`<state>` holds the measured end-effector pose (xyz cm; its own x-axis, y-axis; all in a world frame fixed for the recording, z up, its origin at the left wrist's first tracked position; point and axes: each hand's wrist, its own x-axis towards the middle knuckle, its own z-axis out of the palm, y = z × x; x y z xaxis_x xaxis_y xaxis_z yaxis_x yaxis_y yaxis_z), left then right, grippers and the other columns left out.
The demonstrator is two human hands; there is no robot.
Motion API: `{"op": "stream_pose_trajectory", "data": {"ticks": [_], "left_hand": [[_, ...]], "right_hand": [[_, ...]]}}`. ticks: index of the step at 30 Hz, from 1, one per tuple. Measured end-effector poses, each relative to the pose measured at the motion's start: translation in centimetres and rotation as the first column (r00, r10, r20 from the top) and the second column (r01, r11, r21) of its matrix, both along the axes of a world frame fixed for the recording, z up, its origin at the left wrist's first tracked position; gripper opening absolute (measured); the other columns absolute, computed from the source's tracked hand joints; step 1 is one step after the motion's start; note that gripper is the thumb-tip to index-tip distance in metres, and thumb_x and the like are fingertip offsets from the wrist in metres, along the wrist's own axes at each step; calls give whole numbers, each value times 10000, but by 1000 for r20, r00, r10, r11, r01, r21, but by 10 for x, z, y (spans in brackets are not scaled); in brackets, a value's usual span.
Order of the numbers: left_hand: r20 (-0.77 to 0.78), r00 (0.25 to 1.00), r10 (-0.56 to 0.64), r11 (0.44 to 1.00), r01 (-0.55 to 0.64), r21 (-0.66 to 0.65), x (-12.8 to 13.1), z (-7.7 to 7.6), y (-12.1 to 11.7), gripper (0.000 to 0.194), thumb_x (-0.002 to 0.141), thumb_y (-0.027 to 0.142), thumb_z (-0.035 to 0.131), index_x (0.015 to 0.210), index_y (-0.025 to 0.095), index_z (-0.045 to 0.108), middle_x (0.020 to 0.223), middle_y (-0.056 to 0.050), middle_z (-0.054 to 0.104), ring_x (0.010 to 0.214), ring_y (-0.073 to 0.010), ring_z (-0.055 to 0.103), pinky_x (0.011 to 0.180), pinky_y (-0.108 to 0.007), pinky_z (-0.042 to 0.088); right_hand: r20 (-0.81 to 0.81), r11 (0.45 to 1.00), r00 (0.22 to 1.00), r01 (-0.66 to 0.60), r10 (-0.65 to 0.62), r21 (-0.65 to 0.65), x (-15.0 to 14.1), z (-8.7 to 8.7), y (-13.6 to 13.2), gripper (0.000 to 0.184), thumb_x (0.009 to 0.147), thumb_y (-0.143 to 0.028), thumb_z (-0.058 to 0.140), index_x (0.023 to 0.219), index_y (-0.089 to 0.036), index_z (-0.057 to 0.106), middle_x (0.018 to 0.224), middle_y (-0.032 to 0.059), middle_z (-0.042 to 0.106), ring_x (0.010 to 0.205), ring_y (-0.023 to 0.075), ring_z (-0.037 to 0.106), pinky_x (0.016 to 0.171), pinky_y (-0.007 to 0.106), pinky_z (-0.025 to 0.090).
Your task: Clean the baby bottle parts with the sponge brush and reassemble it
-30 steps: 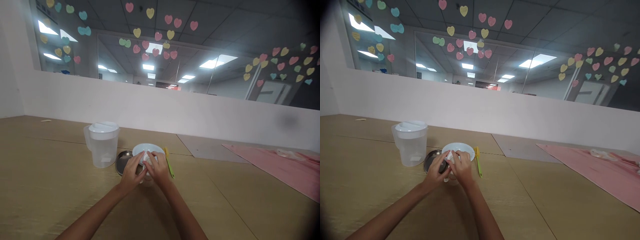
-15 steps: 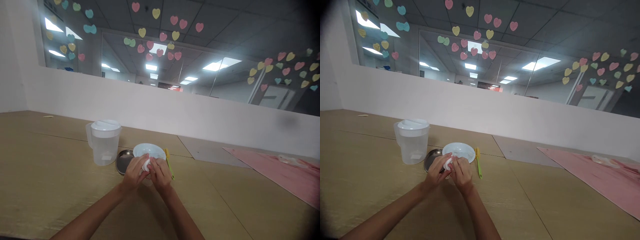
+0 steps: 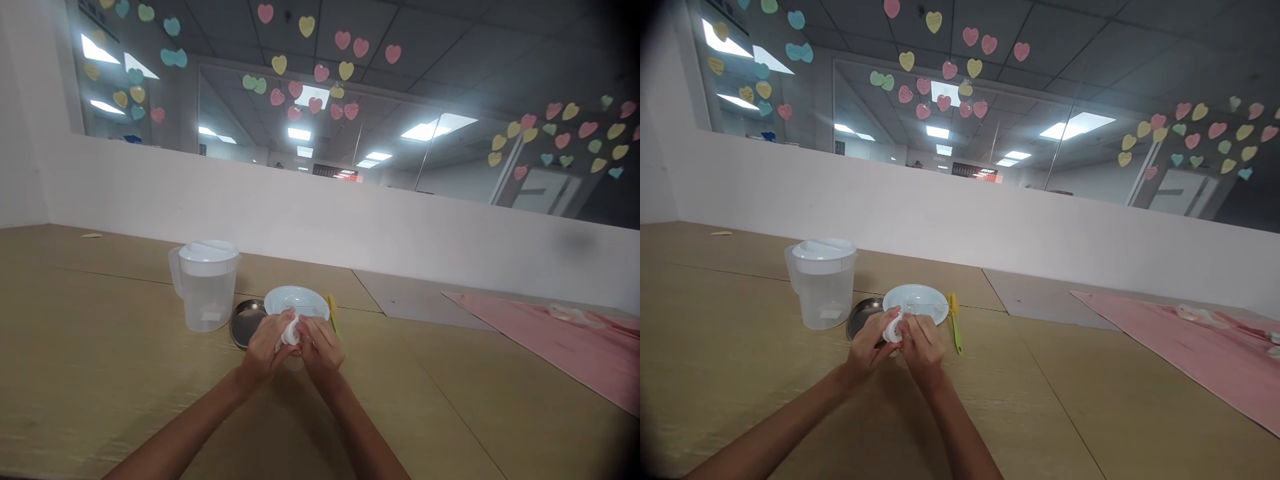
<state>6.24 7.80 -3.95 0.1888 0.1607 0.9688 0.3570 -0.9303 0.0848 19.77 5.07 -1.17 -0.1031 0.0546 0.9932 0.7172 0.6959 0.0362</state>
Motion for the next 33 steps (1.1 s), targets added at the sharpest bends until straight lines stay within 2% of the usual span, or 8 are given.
{"op": "stream_pose_trajectory", "data": {"ticks": [9, 11, 13, 16, 20, 23, 27, 33], "left_hand": [[2, 998, -59, 998, 59, 19, -2, -2, 3, 463, 881, 324, 514, 1312, 184, 415, 1207, -137, 598, 1126, -237, 557, 942, -382, 460], [18, 999, -50, 998, 50, -37, -5, -2, 6, 450, 868, 356, 529, 1278, 187, 452, 1199, -130, 604, 1117, -244, 560, 952, -389, 450], [70, 998, -6, 984, 19, -178, -8, -2, 10, 441, 859, 395, 530, 1250, 197, 481, 1202, -112, 600, 1117, -246, 553, 960, -391, 440], [155, 983, 103, 907, -28, -420, -11, -1, 21, 433, 871, 437, 484, 1246, 220, 492, 1225, -86, 564, 1133, -238, 519, 968, -394, 423], [130, 962, 239, 816, -126, -565, -12, -8, 40, 439, 855, 483, 478, 1198, 222, 560, 1160, -86, 521, 1106, -234, 494, 974, -398, 394], [22, 970, 241, 778, -180, -602, -8, -17, 50, 446, 843, 494, 491, 1203, 241, 567, 1098, -72, 554, 1071, -241, 493, 970, -426, 366], [-59, 977, 204, 747, -194, -636, -1, -27, 57, 456, 857, 486, 476, 1242, 249, 532, 1155, -64, 591, 1088, -245, 478, 982, -447, 316], [-176, 958, 227, 692, -286, -663, 3, -29, 68, 394, 850, 521, 465, 1090, 261, 638, 1128, -66, 634, 1125, -281, 449, 978, -514, 253]], "right_hand": [[-330, 964, 941, -154, 76, -216, -7, 3, -7, 195, 883, -236, 505, 853, -191, 692, 733, 47, 686, 672, 158, 639, 639, 290, 531], [-504, 947, 862, -204, 53, -249, -5, 4, -4, 241, 888, -312, 500, 873, -166, 691, 728, 57, 680, 660, 164, 638, 642, 305, 530], [-696, 929, 718, -260, 5, -262, 0, 7, 2, 327, 883, -393, 496, 950, -125, 670, 721, 66, 670, 617, 158, 628, 626, 310, 530], [-811, 919, 579, -271, -84, -288, 13, 7, 18, 449, 822, -476, 547, 1037, -91, 630, 788, 88, 668, 604, 146, 613, 618, 302, 526], [-714, 846, 676, -262, -182, -463, 36, -12, 46, 429, 734, -473, 608, 981, -123, 599, 930, 112, 663, 741, 170, 630, 670, 291, 522], [-559, 781, 793, -181, -243, -597, 52, -28, 60, 321, 729, -412, 589, 921, -154, 583, 916, 93, 656, 739, 183, 622, 698, 332, 520], [-295, 789, 930, -8, -221, -614, 62, -38, 63, 191, 765, -287, 527, 880, -171, 626, 1003, 111, 608, 919, 222, 595, 804, 366, 497], [64, 739, 974, 207, -218, -641, 61, -41, 61, 255, 818, -182, 435, 877, -191, 683, 871, 73, 637, 866, 213, 586, 817, 381, 465]]}}
